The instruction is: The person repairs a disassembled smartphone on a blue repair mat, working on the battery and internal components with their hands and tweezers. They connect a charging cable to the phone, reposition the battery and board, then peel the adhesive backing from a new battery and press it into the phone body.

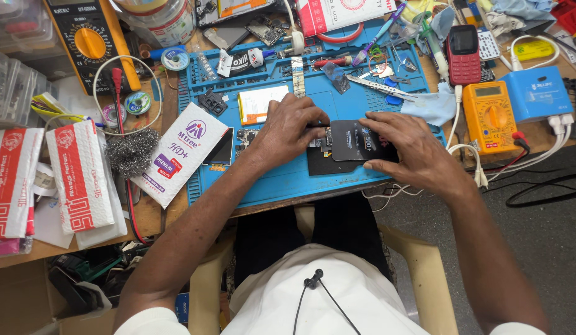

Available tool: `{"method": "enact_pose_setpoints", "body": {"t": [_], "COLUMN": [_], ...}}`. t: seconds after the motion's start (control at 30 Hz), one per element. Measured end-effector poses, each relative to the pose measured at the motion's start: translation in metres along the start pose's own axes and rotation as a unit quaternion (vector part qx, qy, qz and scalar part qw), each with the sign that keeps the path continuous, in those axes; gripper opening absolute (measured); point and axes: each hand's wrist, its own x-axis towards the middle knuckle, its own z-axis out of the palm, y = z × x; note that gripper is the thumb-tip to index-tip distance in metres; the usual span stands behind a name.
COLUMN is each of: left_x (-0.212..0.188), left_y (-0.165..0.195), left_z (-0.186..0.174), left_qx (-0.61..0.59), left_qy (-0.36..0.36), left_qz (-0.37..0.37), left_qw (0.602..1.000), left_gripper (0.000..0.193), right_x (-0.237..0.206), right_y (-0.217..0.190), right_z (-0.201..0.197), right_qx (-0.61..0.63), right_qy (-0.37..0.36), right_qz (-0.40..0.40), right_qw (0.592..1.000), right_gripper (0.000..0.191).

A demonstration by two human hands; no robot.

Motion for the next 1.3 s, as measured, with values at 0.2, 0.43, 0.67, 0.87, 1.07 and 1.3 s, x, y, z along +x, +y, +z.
{"method": "enact_pose_setpoints", "body": {"t": [0.2,0.43,0.67,0.87,1.07,1.3], "left_x": [0.003,0.009,0.011,0.010,0.005,-0.070], "left_y": [0.004,-0.007,-0.011,-0.008,0.005,0.015], "left_z": [0.001,-0.004,-0.009,-0.001,-0.019,-0.093], "left_qx": [0.005,-0.180,-0.281,-0.219,-0.137,-0.123], "left_qy": [-0.025,-0.056,-0.062,-0.038,0.054,0.248], "left_qz": [0.007,-0.067,-0.108,-0.075,0.062,-0.011], "left_qw": [1.000,0.980,0.952,0.972,0.987,0.961], "left_gripper": [0.027,0.021,0.021,0.016,0.020,0.032], "right_x": [0.011,0.005,-0.002,0.003,-0.004,-0.036], "right_y": [0.010,0.001,0.001,0.006,0.005,0.005], "right_z": [-0.005,-0.008,-0.005,-0.003,-0.006,-0.007], "right_qx": [0.006,-0.023,-0.034,-0.048,-0.014,0.065], "right_qy": [-0.036,0.013,0.049,0.011,0.057,0.243], "right_qz": [0.004,-0.032,-0.061,-0.074,-0.053,0.030], "right_qw": [0.999,0.999,0.996,0.996,0.997,0.967], "right_gripper": [0.082,0.081,0.074,0.064,0.056,0.025]}}
